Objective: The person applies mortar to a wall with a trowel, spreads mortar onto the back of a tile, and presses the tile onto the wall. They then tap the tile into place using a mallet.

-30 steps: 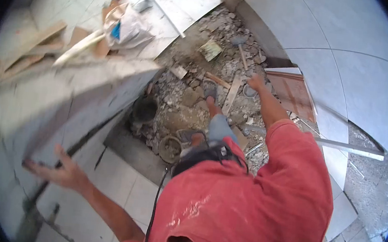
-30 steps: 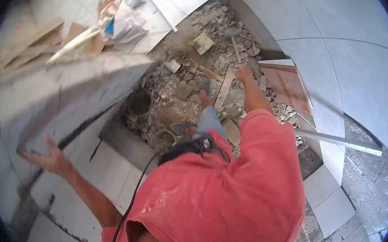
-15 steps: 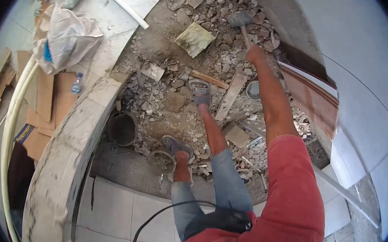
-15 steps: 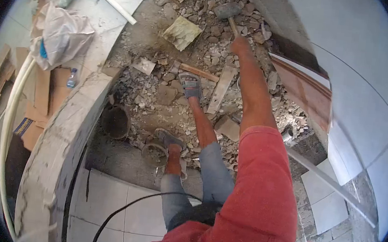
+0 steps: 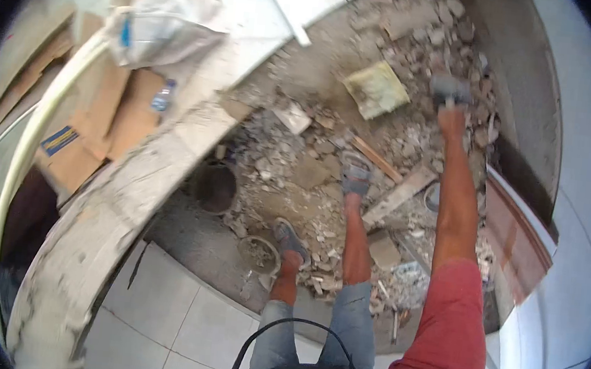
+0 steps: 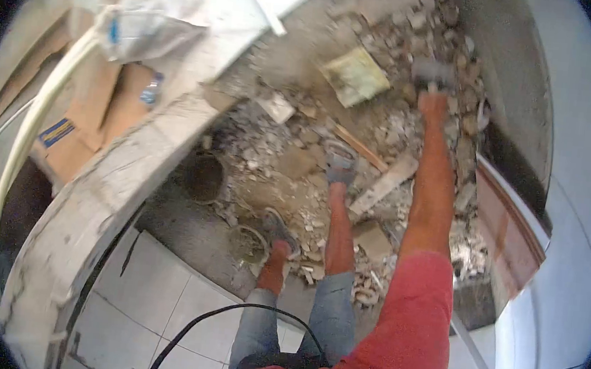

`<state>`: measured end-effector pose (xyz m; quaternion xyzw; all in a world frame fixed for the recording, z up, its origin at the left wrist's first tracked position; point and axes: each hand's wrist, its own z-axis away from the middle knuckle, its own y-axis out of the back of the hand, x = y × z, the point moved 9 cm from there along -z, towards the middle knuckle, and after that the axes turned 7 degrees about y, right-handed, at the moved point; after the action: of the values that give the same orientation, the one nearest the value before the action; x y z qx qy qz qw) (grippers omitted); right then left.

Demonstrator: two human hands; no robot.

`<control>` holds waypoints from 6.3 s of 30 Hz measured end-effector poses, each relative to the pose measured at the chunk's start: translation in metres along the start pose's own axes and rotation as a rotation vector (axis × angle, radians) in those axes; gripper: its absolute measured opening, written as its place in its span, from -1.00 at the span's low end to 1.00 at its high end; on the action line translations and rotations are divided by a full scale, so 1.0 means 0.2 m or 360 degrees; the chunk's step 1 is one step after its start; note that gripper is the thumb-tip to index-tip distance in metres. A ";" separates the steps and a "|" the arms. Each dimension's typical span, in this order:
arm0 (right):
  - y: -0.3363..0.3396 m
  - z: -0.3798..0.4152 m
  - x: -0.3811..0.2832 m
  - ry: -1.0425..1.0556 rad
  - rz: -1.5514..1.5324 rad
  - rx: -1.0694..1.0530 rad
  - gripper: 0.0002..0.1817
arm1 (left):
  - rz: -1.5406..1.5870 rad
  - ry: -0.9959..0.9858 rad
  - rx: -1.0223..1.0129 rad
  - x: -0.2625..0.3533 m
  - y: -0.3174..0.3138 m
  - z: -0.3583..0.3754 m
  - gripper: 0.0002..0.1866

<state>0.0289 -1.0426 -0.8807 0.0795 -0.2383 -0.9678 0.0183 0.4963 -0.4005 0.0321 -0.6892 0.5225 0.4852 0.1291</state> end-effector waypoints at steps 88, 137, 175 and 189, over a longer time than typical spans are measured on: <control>-2.20 6.90 -3.41 0.3510 -0.1050 -0.1305 -0.67 | 0.0155 0.1583 -0.0195 -2.32 0.39 2.23 -0.76; -2.12 5.35 -3.13 0.2794 -0.0634 -0.1192 -0.69 | 0.0083 0.0097 -0.0969 -2.00 -0.59 1.23 -0.63; -2.44 6.22 -3.69 0.3115 -0.0497 -0.1424 -0.55 | 0.0102 0.0161 -0.0951 -2.01 -0.55 1.23 -0.53; -2.40 6.22 -3.70 0.3054 -0.1025 -0.1750 -0.63 | 0.0099 0.0216 -0.0908 -2.01 -0.55 1.23 -0.57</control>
<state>0.5569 0.0064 0.0918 0.8216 0.3593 -0.4419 -0.0238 0.4640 0.0534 0.1962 -0.7121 0.3931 0.5691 -0.1200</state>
